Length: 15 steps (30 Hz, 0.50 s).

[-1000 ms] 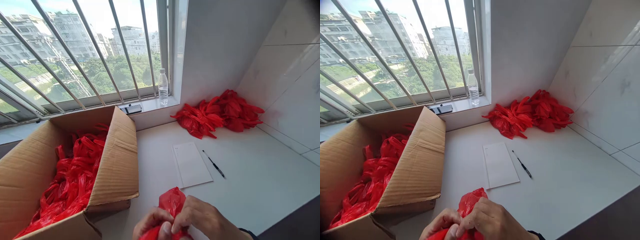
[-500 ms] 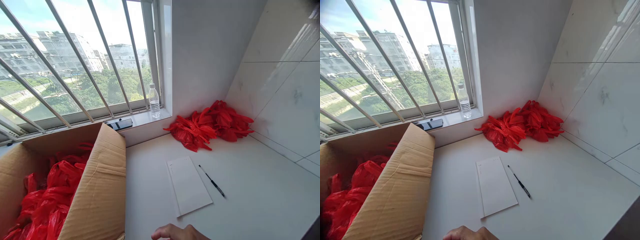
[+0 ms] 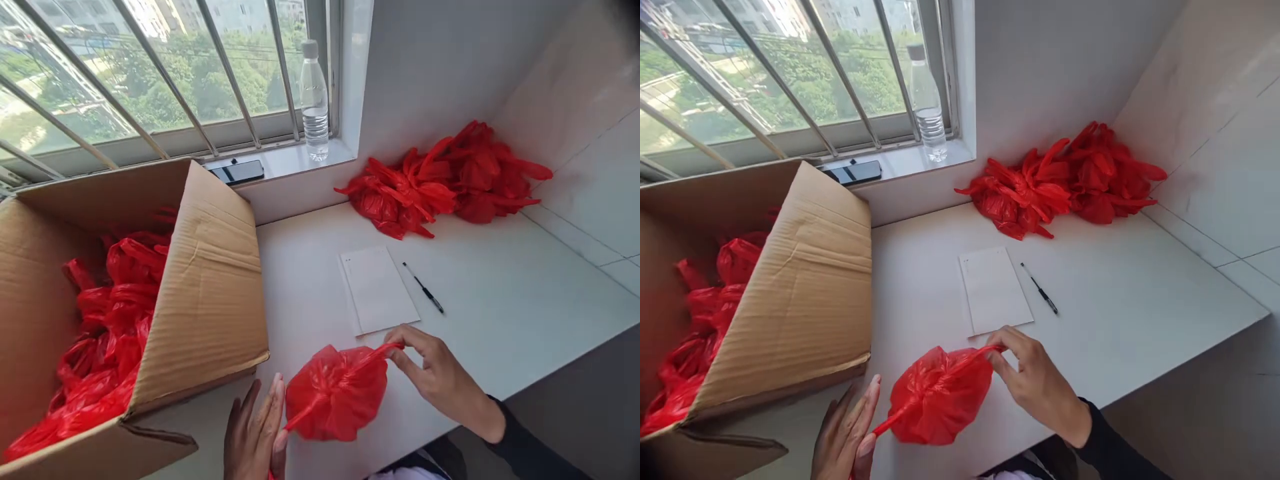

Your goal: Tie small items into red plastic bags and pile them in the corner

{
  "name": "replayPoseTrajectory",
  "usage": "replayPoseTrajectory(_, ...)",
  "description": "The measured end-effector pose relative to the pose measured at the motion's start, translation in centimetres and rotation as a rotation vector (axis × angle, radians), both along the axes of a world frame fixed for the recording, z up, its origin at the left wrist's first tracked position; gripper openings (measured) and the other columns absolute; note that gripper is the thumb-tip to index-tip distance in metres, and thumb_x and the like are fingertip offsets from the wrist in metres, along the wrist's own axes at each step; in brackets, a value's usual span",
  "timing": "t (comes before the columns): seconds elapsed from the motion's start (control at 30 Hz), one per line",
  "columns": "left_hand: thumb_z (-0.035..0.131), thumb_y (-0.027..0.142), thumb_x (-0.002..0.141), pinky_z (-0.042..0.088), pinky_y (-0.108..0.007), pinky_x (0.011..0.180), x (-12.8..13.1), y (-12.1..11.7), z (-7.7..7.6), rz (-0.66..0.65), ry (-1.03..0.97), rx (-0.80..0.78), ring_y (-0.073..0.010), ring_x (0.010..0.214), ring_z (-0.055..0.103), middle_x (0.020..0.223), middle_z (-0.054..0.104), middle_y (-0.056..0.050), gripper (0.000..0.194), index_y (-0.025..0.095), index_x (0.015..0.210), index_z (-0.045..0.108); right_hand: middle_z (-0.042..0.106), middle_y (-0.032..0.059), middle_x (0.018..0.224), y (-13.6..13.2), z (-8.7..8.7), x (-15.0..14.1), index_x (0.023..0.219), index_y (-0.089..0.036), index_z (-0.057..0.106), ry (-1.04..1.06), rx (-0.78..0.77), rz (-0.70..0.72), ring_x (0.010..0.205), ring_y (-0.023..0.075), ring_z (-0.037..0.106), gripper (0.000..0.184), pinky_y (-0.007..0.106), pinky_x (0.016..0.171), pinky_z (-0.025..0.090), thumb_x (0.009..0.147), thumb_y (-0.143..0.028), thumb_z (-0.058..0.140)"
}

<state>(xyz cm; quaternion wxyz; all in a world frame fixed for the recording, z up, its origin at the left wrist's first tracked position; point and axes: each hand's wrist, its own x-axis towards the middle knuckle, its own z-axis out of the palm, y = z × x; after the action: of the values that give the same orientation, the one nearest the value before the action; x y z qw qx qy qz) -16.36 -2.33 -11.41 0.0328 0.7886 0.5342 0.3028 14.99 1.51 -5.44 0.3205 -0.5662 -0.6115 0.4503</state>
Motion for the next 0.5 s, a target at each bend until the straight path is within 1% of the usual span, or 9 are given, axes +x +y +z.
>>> replayPoseTrajectory(0.07,0.035,0.023,0.11,0.035,-0.052,0.122,-0.9,-2.0,-1.2,0.071,0.006,-0.12,-0.0255,0.145,0.051,0.145,0.067,-0.007,0.055,0.037,0.163,0.034,0.069,0.0023,0.093,-0.8,-1.1,0.9,0.096,-0.023,0.066,-0.035,-0.153,-0.069,0.079,0.0175,0.063,0.037,0.026,0.051,0.039,0.107,-0.053,0.046)
replayPoseTrajectory(0.1,0.033,0.026,0.11,0.037,-0.052,0.121,-0.8,-2.7,-1.5,0.09,-0.02,-0.158,-0.026,0.146,0.049,0.149,0.064,-0.007,0.054,0.036,0.162,0.036,0.07,0.003,0.097,-1.2,-1.6,0.8,0.097,-0.023,0.065,-0.017,-0.193,-0.092,0.083,0.018,0.065,0.038,0.026,0.053,0.042,0.107,-0.054,0.045)
replayPoseTrajectory(0.13,0.03,0.029,0.111,0.038,-0.05,0.12,-0.3,-3.1,-1.5,0.094,-0.054,-0.175,-0.0267,0.149,0.046,0.155,0.059,-0.007,0.052,0.034,0.162,0.039,0.071,0.0043,0.105,-1.5,-1.9,0.4,0.098,-0.023,0.064,0.023,-0.198,-0.109,0.092,0.0191,0.068,0.038,0.025,0.059,0.048,0.107,-0.054,0.045)
replayPoseTrajectory(0.2,0.026,0.038,0.111,0.035,-0.05,0.123,1.1,-3.0,-1.3,0.05,-0.097,-0.15,-0.0289,0.155,0.036,0.164,0.048,-0.008,0.054,0.028,0.162,0.038,0.069,0.0073,0.125,-2.1,-2.2,-1.2,0.106,-0.024,0.063,0.12,-0.144,-0.113,0.114,0.0216,0.067,0.033,0.027,0.079,0.057,0.106,-0.053,0.049)
replayPoseTrajectory(0.23,0.027,0.042,0.11,0.031,-0.051,0.125,1.9,-2.7,-1.2,0.002,-0.082,-0.128,-0.0307,0.157,0.032,0.167,0.043,-0.01,0.056,0.025,0.163,0.036,0.067,0.0084,0.131,-2.4,-2.5,-2.3,0.114,-0.024,0.061,0.152,-0.101,-0.093,0.12,0.022,0.066,0.03,0.029,0.088,0.058,0.106,-0.052,0.051)
replayPoseTrajectory(0.3,0.036,0.043,0.109,0.023,-0.054,0.128,3.1,-1.7,-1.3,-0.127,0.014,-0.1,-0.0342,0.159,0.026,0.17,0.036,-0.015,0.061,0.019,0.165,0.03,0.067,0.0091,0.133,-3.0,-3.5,-4.3,0.13,-0.025,0.053,0.13,0.016,-0.023,0.119,0.0217,0.068,0.033,0.033,0.096,0.059,0.105,-0.046,0.054)
replayPoseTrajectory(0.37,0.043,0.035,0.108,0.021,-0.053,0.128,3.8,-0.9,-2.2,-0.208,0.121,-0.072,-0.0343,0.159,0.025,0.17,0.035,-0.016,0.061,0.016,0.165,0.029,0.067,0.0086,0.134,-3.5,-5.3,-5.7,0.14,-0.026,0.047,-0.024,0.184,0.027,0.12,0.0234,0.068,0.039,0.037,0.101,0.059,0.104,-0.041,0.055)
replayPoseTrajectory(0.43,0.04,0.029,0.109,0.02,-0.051,0.129,4.1,-0.4,-3.8,-0.205,0.184,-0.015,-0.0313,0.159,0.027,0.168,0.041,-0.013,0.056,0.018,0.164,0.034,0.064,0.0088,0.142,-3.7,-7.7,-6.4,0.149,-0.027,0.044,-0.233,0.365,0.037,0.132,0.028,0.062,0.05,0.042,0.106,0.058,0.103,-0.039,0.058)
replayPoseTrajectory(0.5,0.036,0.03,0.11,0.016,-0.05,0.13,4.1,-0.1,-5.6,-0.152,0.187,0.053,-0.0267,0.159,0.028,0.161,0.051,-0.01,0.052,0.021,0.162,0.039,0.062,0.0095,0.147,-3.6,-10.2,-6.6,0.157,-0.026,0.039,-0.38,0.497,0.031,0.135,0.0307,0.06,0.06,0.043,0.106,0.059,0.102,-0.039,0.06)
